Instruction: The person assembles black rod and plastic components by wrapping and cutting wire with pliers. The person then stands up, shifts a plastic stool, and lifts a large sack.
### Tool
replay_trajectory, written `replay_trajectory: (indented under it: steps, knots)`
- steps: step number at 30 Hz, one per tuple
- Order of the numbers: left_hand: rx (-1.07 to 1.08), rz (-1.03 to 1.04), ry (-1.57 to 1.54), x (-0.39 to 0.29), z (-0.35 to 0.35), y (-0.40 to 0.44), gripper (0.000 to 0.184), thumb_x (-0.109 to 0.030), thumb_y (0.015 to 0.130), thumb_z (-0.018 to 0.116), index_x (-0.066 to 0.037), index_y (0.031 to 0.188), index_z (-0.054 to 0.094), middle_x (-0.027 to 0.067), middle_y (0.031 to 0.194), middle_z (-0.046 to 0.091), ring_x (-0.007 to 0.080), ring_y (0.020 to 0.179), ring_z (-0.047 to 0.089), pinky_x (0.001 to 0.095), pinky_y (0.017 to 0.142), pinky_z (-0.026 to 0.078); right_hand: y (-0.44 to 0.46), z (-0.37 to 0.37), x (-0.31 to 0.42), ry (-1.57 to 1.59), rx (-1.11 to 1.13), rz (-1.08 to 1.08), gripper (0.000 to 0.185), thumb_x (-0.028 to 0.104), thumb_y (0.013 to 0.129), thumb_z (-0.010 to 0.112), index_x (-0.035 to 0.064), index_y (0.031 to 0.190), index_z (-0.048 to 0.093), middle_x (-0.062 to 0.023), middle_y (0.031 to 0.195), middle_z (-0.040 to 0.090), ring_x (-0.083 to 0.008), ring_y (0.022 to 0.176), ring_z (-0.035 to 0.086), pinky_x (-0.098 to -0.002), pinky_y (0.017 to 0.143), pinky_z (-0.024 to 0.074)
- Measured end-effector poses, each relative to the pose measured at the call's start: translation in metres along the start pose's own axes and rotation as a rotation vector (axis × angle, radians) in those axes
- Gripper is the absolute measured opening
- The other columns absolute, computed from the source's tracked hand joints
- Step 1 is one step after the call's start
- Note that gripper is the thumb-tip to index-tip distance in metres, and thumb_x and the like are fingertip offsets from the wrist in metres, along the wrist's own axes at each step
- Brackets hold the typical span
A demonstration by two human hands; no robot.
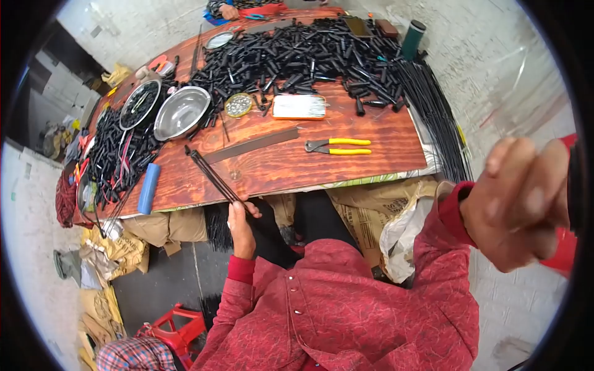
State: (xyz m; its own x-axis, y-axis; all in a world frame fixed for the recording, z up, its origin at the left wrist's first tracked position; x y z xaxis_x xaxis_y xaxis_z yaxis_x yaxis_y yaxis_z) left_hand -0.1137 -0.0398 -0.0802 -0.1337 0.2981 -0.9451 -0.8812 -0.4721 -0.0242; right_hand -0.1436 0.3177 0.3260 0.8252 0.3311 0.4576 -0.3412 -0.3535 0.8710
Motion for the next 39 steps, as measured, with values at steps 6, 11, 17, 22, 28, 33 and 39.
replay_trajectory:
  steps: [6, 11, 17, 22, 28, 33, 39]
  knots:
    - [-0.022, -0.003, 0.015, -0.006, 0.003, -0.005, 0.037, -0.036, 0.106, 0.041, -0.001, 0.114, 0.053, 0.0035, 0.076, 0.051, 0.0141, 0.07, 0.051, 0.0301, 0.068, 0.046, -0.014, -0.021, 0.031, -0.214, -0.038, -0.142, 0.045, 0.045, 0.09, 0.065, 0.0087, 0.116, 0.059, -0.001, 0.112, 0.054, -0.0098, 0.07, 0.05, -0.0329, 0.073, 0.0354]
    - [-0.014, -0.018, 0.007, -0.002, 0.007, -0.005, 0.037, -0.037, 0.106, 0.042, -0.002, 0.114, 0.053, 0.0035, 0.076, 0.051, 0.0139, 0.07, 0.051, 0.0299, 0.068, 0.046, -0.049, -0.029, 0.045, -0.055, -0.118, -0.317, 0.039, 0.044, 0.085, 0.074, 0.009, 0.095, 0.059, 0.0042, 0.104, 0.058, -0.0041, 0.063, 0.055, -0.0272, 0.071, 0.0402]
    - [-0.01, -0.006, 0.022, -0.004, 0.013, -0.008, 0.037, -0.036, 0.107, 0.039, -0.002, 0.114, 0.053, 0.0032, 0.075, 0.05, 0.0135, 0.069, 0.05, 0.0295, 0.068, 0.045, -0.026, -0.005, 0.051, -0.236, -0.141, -0.21, 0.032, 0.036, 0.083, 0.078, 0.0169, 0.075, 0.054, 0.0108, 0.085, 0.057, -0.0011, 0.053, 0.054, -0.0189, 0.063, 0.0428]
    - [0.016, 0.016, 0.042, -0.012, 0.02, -0.014, 0.037, -0.036, 0.107, 0.039, -0.002, 0.113, 0.053, 0.0034, 0.076, 0.05, 0.0135, 0.07, 0.05, 0.0294, 0.068, 0.045, -0.045, -0.02, 0.055, -0.064, -0.126, -0.239, 0.026, 0.027, 0.086, 0.074, 0.0142, 0.072, 0.056, 0.0083, 0.08, 0.058, -0.0033, 0.052, 0.055, -0.0165, 0.055, 0.0424]
    - [0.02, 0.024, 0.047, -0.012, 0.024, -0.013, 0.037, -0.036, 0.107, 0.04, -0.002, 0.113, 0.053, 0.0036, 0.076, 0.05, 0.0137, 0.071, 0.05, 0.03, 0.068, 0.045, -0.035, -0.013, 0.053, -0.042, -0.062, -0.129, 0.024, 0.025, 0.085, 0.074, 0.0122, 0.072, 0.058, 0.0049, 0.076, 0.059, -0.0069, 0.051, 0.056, -0.0188, 0.05, 0.0414]
    - [0.025, 0.008, 0.036, -0.011, 0.029, -0.014, 0.037, -0.037, 0.106, 0.043, -0.002, 0.113, 0.053, 0.0039, 0.076, 0.05, 0.0144, 0.071, 0.05, 0.0312, 0.069, 0.046, -0.033, -0.013, 0.048, 0.011, 0.029, -0.008, 0.023, 0.024, 0.085, 0.074, 0.0105, 0.072, 0.06, 0.0021, 0.072, 0.06, -0.0099, 0.05, 0.056, -0.0207, 0.046, 0.0406]
    - [0.055, 0.007, 0.068, -0.005, 0.034, -0.012, 0.039, -0.038, 0.106, 0.043, -0.002, 0.115, 0.054, 0.0042, 0.078, 0.05, 0.0153, 0.072, 0.049, 0.0318, 0.069, 0.045, -0.038, -0.004, 0.029, 0.063, 0.249, 0.248, 0.022, 0.022, 0.084, 0.074, 0.0086, 0.073, 0.062, -0.0012, 0.068, 0.061, -0.0134, 0.048, 0.057, -0.023, 0.042, 0.0396]
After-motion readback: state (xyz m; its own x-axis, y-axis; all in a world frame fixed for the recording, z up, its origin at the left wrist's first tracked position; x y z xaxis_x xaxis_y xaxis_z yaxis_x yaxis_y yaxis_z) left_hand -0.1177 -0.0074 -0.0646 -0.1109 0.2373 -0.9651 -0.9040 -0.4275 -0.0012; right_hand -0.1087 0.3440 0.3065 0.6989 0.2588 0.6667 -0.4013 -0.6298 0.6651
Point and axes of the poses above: each hand's wrist, its own y-axis towards the middle knuckle, its own z-axis out of the palm, x = y × z, the point moved 9 cm from there along y, towards the middle knuckle
